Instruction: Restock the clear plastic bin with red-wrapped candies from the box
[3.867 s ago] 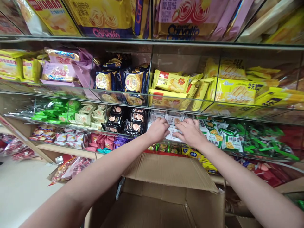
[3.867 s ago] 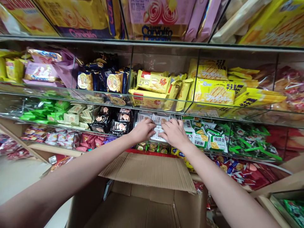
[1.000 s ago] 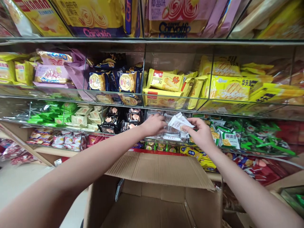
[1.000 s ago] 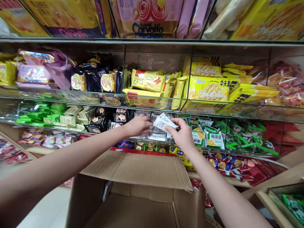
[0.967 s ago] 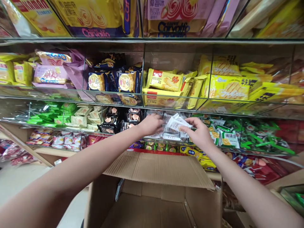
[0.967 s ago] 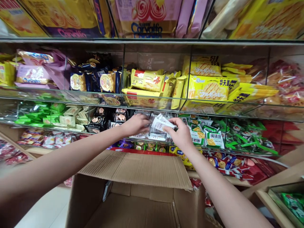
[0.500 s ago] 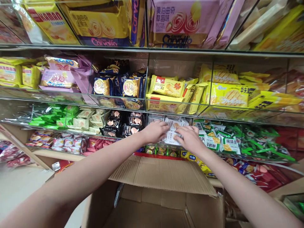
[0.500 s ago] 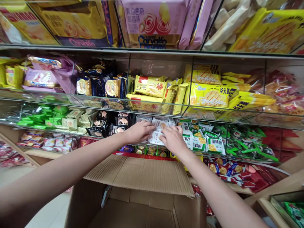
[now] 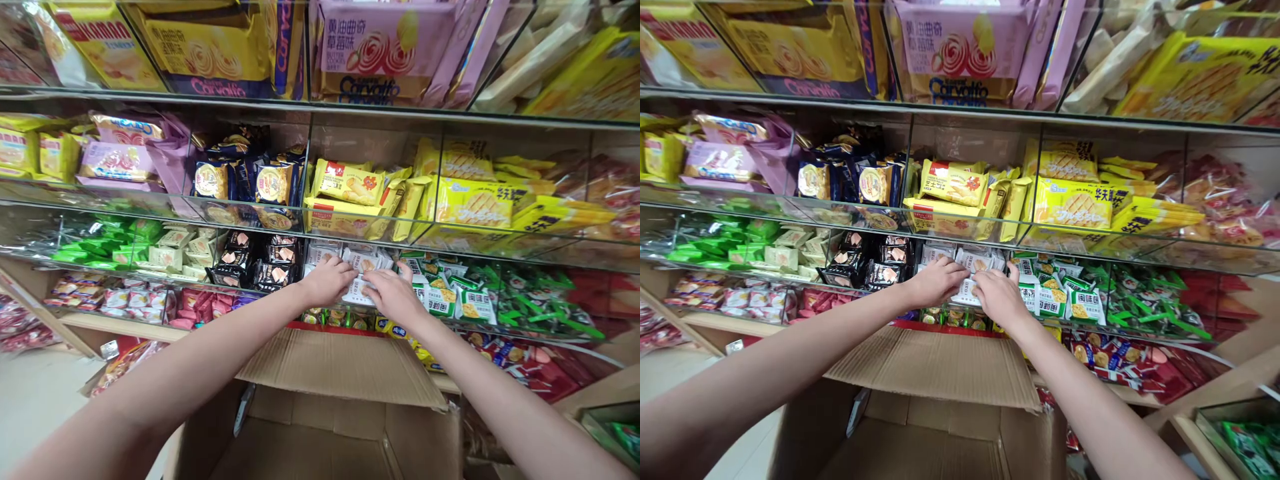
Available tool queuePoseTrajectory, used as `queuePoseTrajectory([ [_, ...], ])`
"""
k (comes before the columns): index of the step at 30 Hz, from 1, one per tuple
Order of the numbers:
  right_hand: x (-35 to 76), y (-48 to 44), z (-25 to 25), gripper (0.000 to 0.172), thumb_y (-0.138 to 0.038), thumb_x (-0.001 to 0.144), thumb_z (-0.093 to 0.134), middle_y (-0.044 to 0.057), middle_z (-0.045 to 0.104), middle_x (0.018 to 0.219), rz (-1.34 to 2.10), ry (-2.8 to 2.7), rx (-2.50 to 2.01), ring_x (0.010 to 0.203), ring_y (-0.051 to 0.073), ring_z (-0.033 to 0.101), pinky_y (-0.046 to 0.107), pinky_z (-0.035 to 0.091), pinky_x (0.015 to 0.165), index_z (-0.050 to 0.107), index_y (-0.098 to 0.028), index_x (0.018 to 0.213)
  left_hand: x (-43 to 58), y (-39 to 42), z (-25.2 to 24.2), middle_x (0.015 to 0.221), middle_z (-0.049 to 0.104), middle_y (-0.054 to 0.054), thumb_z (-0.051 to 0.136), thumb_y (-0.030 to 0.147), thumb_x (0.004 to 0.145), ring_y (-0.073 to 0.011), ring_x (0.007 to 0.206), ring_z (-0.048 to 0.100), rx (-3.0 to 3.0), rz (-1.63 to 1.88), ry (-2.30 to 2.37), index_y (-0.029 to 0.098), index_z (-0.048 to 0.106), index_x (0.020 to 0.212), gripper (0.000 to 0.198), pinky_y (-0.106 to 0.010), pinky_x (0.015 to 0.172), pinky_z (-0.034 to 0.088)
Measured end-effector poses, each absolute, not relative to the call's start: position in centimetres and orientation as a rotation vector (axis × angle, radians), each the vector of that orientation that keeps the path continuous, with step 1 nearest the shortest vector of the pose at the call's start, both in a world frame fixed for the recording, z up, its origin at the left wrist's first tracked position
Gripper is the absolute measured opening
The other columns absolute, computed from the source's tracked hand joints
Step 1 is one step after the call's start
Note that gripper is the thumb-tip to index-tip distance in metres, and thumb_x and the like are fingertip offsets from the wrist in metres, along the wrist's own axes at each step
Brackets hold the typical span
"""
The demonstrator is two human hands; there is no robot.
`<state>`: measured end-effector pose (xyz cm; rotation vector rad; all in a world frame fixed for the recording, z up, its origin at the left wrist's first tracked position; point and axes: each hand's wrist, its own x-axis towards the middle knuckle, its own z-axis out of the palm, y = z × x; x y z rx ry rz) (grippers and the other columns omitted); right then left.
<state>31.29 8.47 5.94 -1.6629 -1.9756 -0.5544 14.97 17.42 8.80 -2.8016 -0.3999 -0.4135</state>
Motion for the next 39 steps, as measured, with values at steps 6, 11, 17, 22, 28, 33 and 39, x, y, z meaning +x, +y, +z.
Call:
queuePoseTrajectory([
  [6, 31.4, 8.4, 5.5, 0.019, -0.020, 0.080, 0.048, 0.007, 0.065, 0.105, -0.584, -1.955, -1.644, 0.100, 0.023, 0.054, 0.048, 0.011, 0.097, 0.056, -0.019, 0.097, 15.2, 17.5, 9.1, 0.099, 0.063, -0.007, 0.054, 0.031, 0.078, -0.0260, 0.095, 0.047, -2.820, -0.408, -0.496, 0.020, 0.059, 0.107, 0.031, -0.037, 0.079, 0.040],
  [11, 31.3, 8.5, 5.2, 0.015, -0.018, 0.081, 0.047, 0.005, 0.067, 0.094, -0.597, -1.923, -1.693, 0.090, 0.021, 0.058, 0.048, 0.011, 0.097, 0.058, -0.019, 0.091, 16.4, 18.2, 9.3, 0.091, 0.067, -0.006, 0.053, 0.027, 0.080, -0.0216, 0.088, 0.054, -2.857, -0.418, -0.598, 0.019, 0.066, 0.093, 0.021, -0.033, 0.081, 0.041],
  [17, 31.4, 8.2, 5.0, 0.019, -0.022, 0.084, 0.045, 0.007, 0.064, 0.104, -0.677, -1.949, -1.686, 0.095, 0.022, 0.054, 0.047, 0.012, 0.095, 0.057, -0.019, 0.099, 16.7, 18.6, 9.1, 0.083, 0.069, -0.003, 0.057, 0.027, 0.075, -0.0199, 0.084, 0.057, -2.892, -0.476, -0.678, 0.018, 0.067, 0.086, 0.017, -0.029, 0.079, 0.042],
  [22, 31.7, 8.6, 5.1, 0.024, -0.029, 0.084, 0.047, 0.009, 0.064, 0.101, -0.751, -1.977, -1.729, 0.095, 0.024, 0.049, 0.045, 0.015, 0.092, 0.058, -0.018, 0.102, 16.2, 18.5, 8.8, 0.079, 0.068, -0.003, 0.055, 0.024, 0.073, -0.0190, 0.080, 0.057, -2.894, -0.544, -0.658, 0.017, 0.066, 0.081, 0.016, -0.028, 0.077, 0.043],
  [28, 31.5, 8.7, 5.7, 0.022, -0.031, 0.083, 0.047, 0.008, 0.064, 0.097, -0.685, -1.999, -1.797, 0.091, 0.024, 0.049, 0.045, 0.017, 0.088, 0.061, -0.019, 0.096, 16.6, 18.4, 8.4, 0.084, 0.067, -0.005, 0.051, 0.018, 0.074, -0.0189, 0.082, 0.057, -2.895, -0.553, -0.560, 0.016, 0.066, 0.087, 0.020, -0.032, 0.084, 0.038],
  [33, 32.0, 8.7, 6.3, 0.022, -0.029, 0.084, 0.045, 0.008, 0.063, 0.103, -0.731, -1.884, -1.740, 0.096, 0.024, 0.047, 0.042, 0.020, 0.087, 0.062, -0.019, 0.094, 16.5, 18.2, 8.6, 0.085, 0.066, -0.006, 0.050, 0.020, 0.076, -0.0191, 0.083, 0.056, -2.888, -0.549, -0.565, 0.016, 0.066, 0.090, 0.022, -0.032, 0.085, 0.038],
  [39, 32.8, 9.8, 6.6, 0.028, -0.016, 0.085, 0.039, 0.006, 0.061, 0.112, -0.813, -1.869, -1.811, 0.108, 0.026, 0.040, 0.048, 0.013, 0.090, 0.059, -0.021, 0.104, 15.9, 17.5, 8.8, 0.117, 0.051, -0.010, 0.049, 0.029, 0.078, -0.0252, 0.103, 0.045, -2.821, -0.631, -0.671, 0.018, 0.060, 0.107, 0.033, -0.039, 0.089, 0.038],
])
